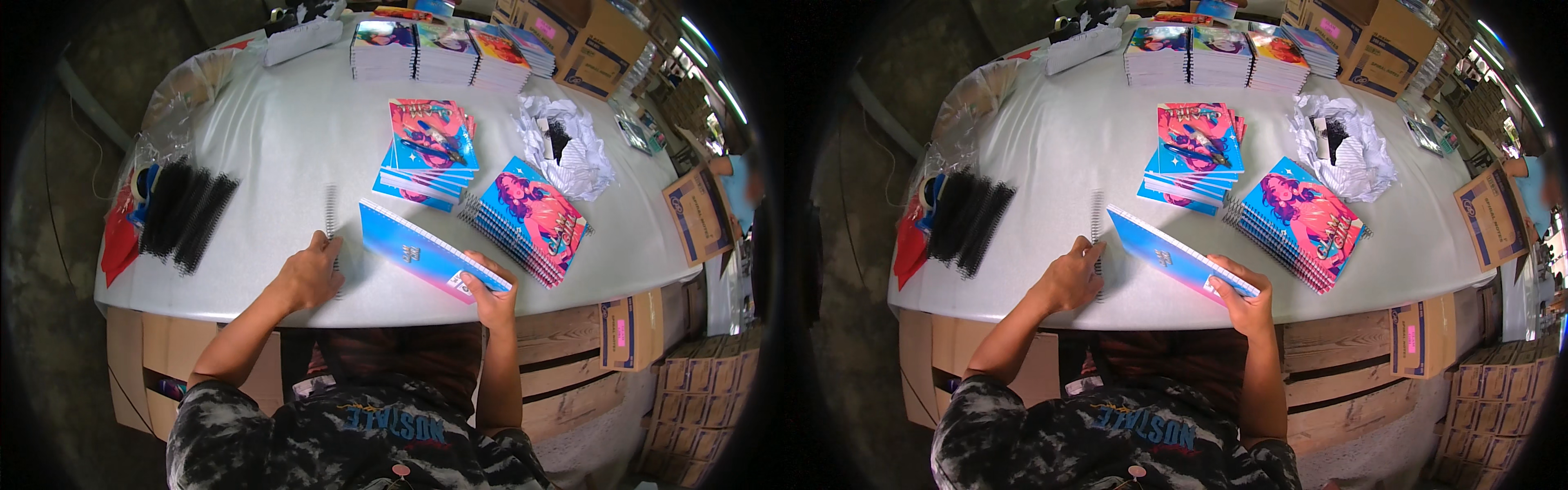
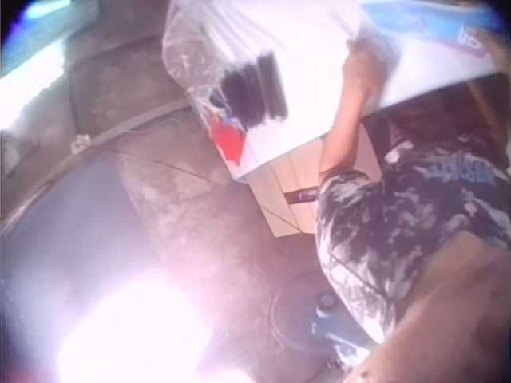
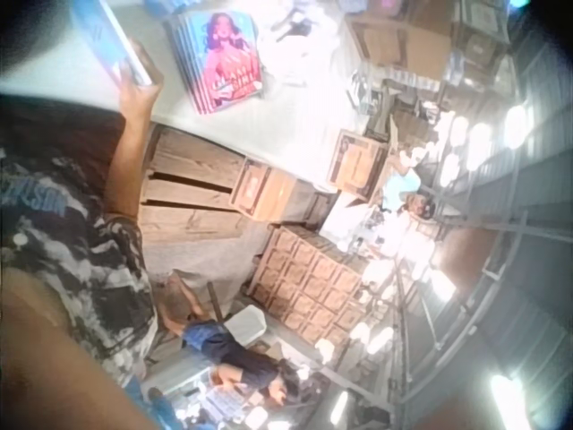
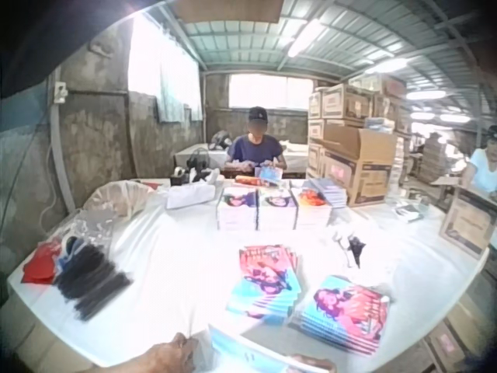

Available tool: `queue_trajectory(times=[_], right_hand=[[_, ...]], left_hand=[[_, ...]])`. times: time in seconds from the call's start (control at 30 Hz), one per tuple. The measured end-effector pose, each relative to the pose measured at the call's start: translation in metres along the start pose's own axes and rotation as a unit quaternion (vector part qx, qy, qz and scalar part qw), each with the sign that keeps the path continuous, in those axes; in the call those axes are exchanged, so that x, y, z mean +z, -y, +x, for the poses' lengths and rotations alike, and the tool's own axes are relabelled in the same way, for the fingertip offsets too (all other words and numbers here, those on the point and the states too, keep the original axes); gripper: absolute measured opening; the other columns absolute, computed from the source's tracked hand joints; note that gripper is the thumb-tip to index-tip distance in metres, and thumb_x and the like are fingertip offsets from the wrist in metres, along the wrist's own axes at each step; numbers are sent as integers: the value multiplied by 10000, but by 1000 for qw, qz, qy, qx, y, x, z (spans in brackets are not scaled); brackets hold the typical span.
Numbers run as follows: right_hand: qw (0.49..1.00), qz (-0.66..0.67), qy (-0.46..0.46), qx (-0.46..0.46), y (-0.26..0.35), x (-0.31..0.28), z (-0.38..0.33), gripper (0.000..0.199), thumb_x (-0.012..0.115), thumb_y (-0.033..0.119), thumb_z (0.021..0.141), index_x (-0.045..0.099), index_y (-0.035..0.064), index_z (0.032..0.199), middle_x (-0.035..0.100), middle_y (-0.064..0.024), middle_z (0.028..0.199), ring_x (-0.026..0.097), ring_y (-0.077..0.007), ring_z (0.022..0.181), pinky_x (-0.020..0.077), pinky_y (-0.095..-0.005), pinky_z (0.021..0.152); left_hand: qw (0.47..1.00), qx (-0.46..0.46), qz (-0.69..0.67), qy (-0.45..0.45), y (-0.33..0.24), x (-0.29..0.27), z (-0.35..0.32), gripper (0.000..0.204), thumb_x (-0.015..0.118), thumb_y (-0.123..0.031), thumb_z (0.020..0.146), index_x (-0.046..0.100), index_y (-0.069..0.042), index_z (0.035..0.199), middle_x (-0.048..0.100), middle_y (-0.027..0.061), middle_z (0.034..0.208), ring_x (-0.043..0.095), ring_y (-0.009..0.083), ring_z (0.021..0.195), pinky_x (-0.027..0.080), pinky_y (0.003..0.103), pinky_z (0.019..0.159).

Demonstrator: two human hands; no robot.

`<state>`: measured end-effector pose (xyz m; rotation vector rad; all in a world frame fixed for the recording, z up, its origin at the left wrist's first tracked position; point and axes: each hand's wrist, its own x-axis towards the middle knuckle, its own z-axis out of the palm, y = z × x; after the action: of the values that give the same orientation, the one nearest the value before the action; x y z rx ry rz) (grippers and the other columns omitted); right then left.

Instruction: The person assembles spiral-bound notebooks by inserting metal spiral coils into pre-punched holes. They pick up a notebook, align the coil, and press it through the holes, then place the finished notebook on a stack. The process is repeated for multiple notebooks.

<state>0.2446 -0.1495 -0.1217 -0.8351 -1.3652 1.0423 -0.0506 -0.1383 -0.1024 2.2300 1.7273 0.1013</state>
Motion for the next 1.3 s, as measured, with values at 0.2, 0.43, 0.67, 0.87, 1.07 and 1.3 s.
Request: queue_trajectory(times=[0.2, 0.43, 0.67, 0.87, 1.07, 1.3], right_hand=[[999, -31, -1, -33, 1, -7, 2, 265, 625, -36, 802, 612, -48, 1066, 651, -114, 1011, 596, -112, 867, 475, -242, 776], [999, -33, -25, -21, -1, -8, 1, 286, 626, -59, 793, 606, -46, 1078, 640, -113, 1038, 584, -101, 864, 470, -231, 770], [999, -33, -29, -20, 0, -6, 2, 289, 628, -66, 788, 608, -44, 1076, 639, -112, 1038, 584, -96, 852, 474, -228, 749], [999, -30, -10, -9, 3, -5, 2, 254, 613, -62, 803, 623, -40, 1055, 656, -133, 1013, 601, -105, 841, 484, -235, 740], [996, -50, 42, -62, 4, -9, 8, 232, 606, -49, 812, 628, -43, 1044, 664, -129, 986, 611, -112, 815, 489, -230, 720], [1000, -17, 0, 20, 5, -4, 1, 233, 609, -35, 809, 642, -28, 1040, 673, -87, 925, 588, -88, 750, 469, -214, 677]], left_hand=[[965, 226, 60, -120, 14, 5, -5, 312, 540, -102, 788, 503, 1, 1080, 531, 164, 965, 570, 319, 761, 475, 386, 732], [928, 76, -352, -91, 3, -33, 9, 244, 519, -254, 910, 550, -18, 967, 512, 77, 747, 465, 151, 671, 411, 277, 664], [926, 91, -357, -79, -5, -50, 37, 337, 449, -330, 955, 573, -24, 887, 486, 12, 718, 383, 92, 642, 362, 241, 620], [927, 73, -366, -36, -1, -51, 48, 345, 468, -342, 947, 575, -22, 874, 526, 16, 725, 422, 88, 642, 374, 233, 601], [867, 124, -482, -38, -4, -69, 60, 151, 649, -121, 833, 562, -31, 916, 568, -8, 823, 485, 63, 686, 397, 202, 620], [937, 342, -65, -24, -16, -112, 62, 303, 679, -103, 765, 584, -39, 1046, 606, 62, 1024, 559, 241, 857, 434, 340, 744]])
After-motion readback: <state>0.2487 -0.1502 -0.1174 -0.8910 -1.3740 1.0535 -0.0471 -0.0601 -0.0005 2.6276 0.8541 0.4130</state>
